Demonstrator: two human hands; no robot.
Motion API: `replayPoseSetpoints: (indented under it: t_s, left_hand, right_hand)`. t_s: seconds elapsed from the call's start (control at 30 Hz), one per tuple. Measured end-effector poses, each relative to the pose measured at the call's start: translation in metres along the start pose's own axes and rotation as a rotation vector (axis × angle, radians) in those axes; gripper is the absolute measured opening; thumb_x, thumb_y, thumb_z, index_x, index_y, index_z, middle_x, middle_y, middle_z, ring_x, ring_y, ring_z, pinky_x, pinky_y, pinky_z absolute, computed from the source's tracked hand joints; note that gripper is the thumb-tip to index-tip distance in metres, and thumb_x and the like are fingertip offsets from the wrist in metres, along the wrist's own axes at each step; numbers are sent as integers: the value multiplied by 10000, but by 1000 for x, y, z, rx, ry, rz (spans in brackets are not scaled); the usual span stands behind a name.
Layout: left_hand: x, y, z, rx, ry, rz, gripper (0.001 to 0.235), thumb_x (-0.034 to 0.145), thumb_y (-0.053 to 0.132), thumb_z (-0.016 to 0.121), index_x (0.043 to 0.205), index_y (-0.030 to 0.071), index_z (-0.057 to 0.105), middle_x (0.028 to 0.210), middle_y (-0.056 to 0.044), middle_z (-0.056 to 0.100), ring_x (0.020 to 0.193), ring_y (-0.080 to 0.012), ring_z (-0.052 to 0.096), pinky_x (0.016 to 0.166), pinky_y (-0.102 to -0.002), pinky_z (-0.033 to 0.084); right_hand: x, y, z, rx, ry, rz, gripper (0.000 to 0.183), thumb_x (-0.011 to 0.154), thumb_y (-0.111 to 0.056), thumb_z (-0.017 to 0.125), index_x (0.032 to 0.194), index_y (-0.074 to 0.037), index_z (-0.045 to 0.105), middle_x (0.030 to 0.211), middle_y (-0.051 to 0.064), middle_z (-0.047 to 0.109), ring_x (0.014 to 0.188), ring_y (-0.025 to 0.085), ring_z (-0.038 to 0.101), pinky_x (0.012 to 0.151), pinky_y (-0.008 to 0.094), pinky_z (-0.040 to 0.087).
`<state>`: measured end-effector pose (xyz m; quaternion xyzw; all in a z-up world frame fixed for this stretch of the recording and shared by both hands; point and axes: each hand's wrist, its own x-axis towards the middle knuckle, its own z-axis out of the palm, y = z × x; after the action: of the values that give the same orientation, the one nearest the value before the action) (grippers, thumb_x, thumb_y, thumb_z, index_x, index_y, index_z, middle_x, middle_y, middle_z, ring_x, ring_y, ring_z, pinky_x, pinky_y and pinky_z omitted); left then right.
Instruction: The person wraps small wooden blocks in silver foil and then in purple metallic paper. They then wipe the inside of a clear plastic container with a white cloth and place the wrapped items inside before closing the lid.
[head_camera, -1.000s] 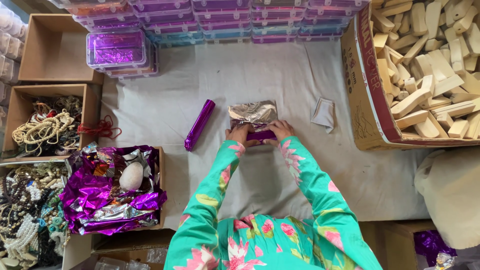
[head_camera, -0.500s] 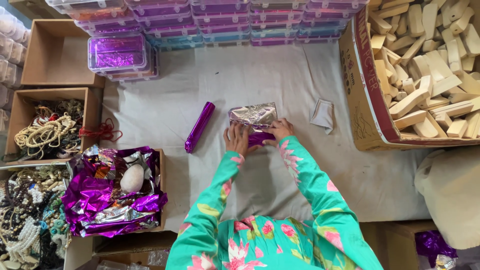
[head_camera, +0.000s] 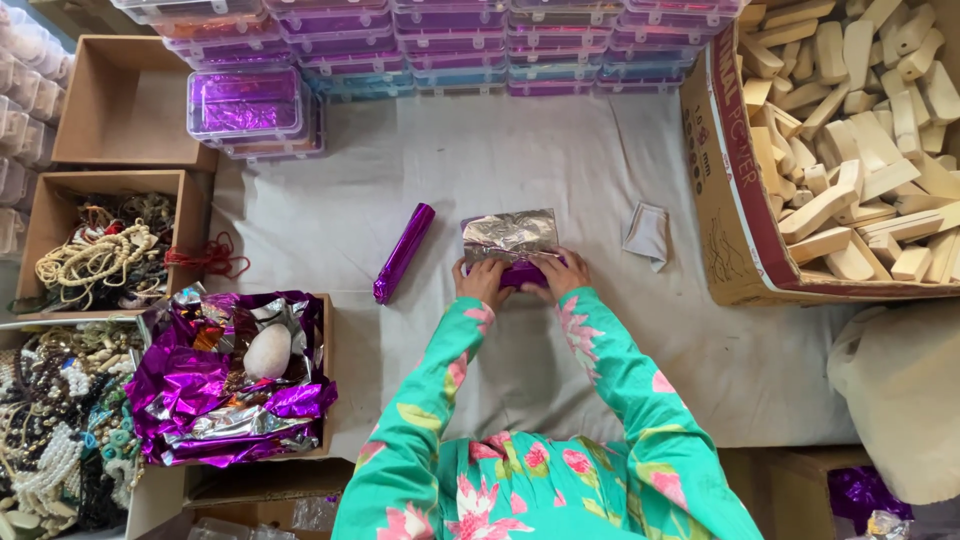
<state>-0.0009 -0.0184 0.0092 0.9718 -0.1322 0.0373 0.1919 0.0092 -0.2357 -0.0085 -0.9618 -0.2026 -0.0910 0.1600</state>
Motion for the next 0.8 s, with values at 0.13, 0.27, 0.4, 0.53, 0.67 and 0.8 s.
replayPoseSetpoints:
  t_s: [0.13,0.27,0.4,0.53,0.67,0.8]
  left_hand:
    - [3,-4,8,25,-79,-5,587,695,404,890,1221,268,670,1150,36,665,1118,-169,636,1139,-606,233]
    - [1,-6,21,64,-3,30,642,643,344,901,1237,264,670,1131,48,682,1116,-160,655,1156,-571,253]
    - [2,-15,34,71,5,26,589,685,273,886,1234,292,673,1130,52,717,1112,-145,667,1155,-569,253]
    - [4,-6,-1,-101,-112,-71,731,737,295,857,1410,220,580,1172,52,728,1063,-177,672,1144,-603,236]
    - [1,-14,2,-68,-201,-57,537,796,372,828,1288,275,636,1170,18,724,1107,-174,667,1141,-589,229]
    - [-4,-29,15,-170,-209,14,535,842,378,798,1344,282,638,1254,21,698,1185,-180,643,1130,-506,317]
  right_hand:
    - [1,-13,-20,-21,-51,-13,858,606,-401,923,1375,-226,587,1389,-1,578,1354,291,444,1089,547,366]
    - [-2,-8,-10,-21,-90,44,852,606,-298,918,1394,-263,596,1349,30,554,1303,291,481,1072,504,393]
    - [0,2,-3,59,-73,51,800,668,-296,909,1403,-273,595,1271,11,605,1222,245,549,1089,475,396]
    - [5,7,-11,87,-80,73,819,674,-340,905,1422,-220,594,1255,25,645,1190,238,560,1112,505,361]
    - [5,10,-16,74,-129,72,652,683,-427,893,1265,-254,655,1225,-22,695,1230,209,556,1148,519,320]
    - [4,14,-14,111,-171,54,563,700,-468,877,1201,-291,694,1224,-32,690,1243,223,549,1130,503,326]
